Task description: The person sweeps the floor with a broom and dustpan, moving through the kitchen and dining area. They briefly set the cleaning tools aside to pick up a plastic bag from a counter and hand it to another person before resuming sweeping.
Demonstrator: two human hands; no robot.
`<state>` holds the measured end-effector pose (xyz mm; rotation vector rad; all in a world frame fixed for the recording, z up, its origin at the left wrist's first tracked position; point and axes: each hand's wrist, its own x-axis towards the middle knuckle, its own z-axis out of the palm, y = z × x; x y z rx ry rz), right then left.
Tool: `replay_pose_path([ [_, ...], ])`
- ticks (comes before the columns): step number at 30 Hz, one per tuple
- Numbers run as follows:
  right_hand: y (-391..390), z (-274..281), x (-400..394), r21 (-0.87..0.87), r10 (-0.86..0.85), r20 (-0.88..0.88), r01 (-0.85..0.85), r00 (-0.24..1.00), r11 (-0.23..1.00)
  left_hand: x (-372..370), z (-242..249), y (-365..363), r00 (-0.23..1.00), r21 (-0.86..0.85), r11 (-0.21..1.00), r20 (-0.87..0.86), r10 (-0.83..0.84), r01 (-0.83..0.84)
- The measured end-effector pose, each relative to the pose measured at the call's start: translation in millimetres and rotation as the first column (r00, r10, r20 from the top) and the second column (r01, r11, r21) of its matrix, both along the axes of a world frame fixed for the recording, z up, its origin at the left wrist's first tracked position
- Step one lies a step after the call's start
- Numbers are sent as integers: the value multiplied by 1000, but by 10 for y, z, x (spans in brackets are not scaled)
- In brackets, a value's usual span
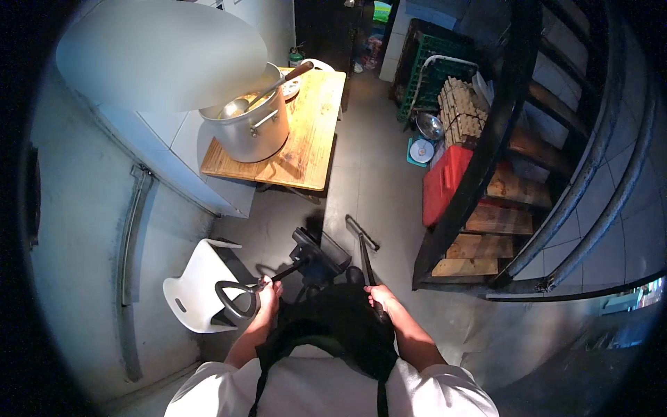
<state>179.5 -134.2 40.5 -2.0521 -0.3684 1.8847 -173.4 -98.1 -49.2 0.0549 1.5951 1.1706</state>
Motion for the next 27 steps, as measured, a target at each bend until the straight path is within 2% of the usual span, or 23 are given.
replay_pose_path([
  [3, 69, -138, 55, -19, 76, 27, -75, 997, 997, 145, 273, 46, 998, -1, 998, -12, -61, 61],
  [7, 131, -244, 237, -16, 130, 12, -130, 991, 991, 247, 276, 156, 965, 92, 963, -94, -244, 252],
  [11, 129, -284, 454, 14, 171, 2, -171, 985, 985, 330, 134, 289, 924, 130, 925, -191, -330, 357],
  [12, 116, -268, 495, 31, 181, 4, -182, 983, 983, 312, 97, 213, 918, 190, 907, -208, -338, 377],
  [13, -48, -419, 602, 137, 418, -8, -414, 908, 900, 293, 41, 143, 912, 258, 882, -227, -341, 394],
  [14, 47, -651, 789, 269, 633, 54, -621, 773, 736, 395, 4, 424, 912, 373, 837, -248, -325, 400],
  [15, 200, -495, 781, 182, 422, 26, -420, 906, 889, 525, 137, 651, 914, 161, 915, -238, -327, 370],
  [16, 77, -258, 634, 51, 174, -22, -172, 985, 984, 524, 245, 532, 913, -112, 939, -223, -343, 325],
  [18, 58, -333, 713, 43, 158, -86, -155, 984, 987, 419, 71, 376, 882, 166, 887, -285, -374, 430],
  [19, 29, -338, 738, 30, 148, -119, -145, 982, 989, 475, 275, 388, 913, -1, 932, -203, -355, 362],
  [20, -18, -356, 745, 25, 143, -120, -141, 982, 990, 431, 84, 371, 938, 106, 942, -176, -298, 319],
  [22, 22, -316, 745, 34, 142, -115, -139, 983, 990, 403, 91, 355, 912, 138, 919, -245, -330, 369],
  [23, 33, -296, 739, 26, 146, -105, -144, 984, 989, 396, 167, 340, 904, 70, 915, -202, -376, 396],
  [24, 39, -301, 738, 21, 152, -93, -150, 984, 988, 491, 435, 370, 955, 78, 958, -133, -264, 275],
  [27, 49, -296, 737, 7, 169, -74, -169, 983, 986, 478, 419, 309, 959, 82, 961, -136, -250, 262],
])
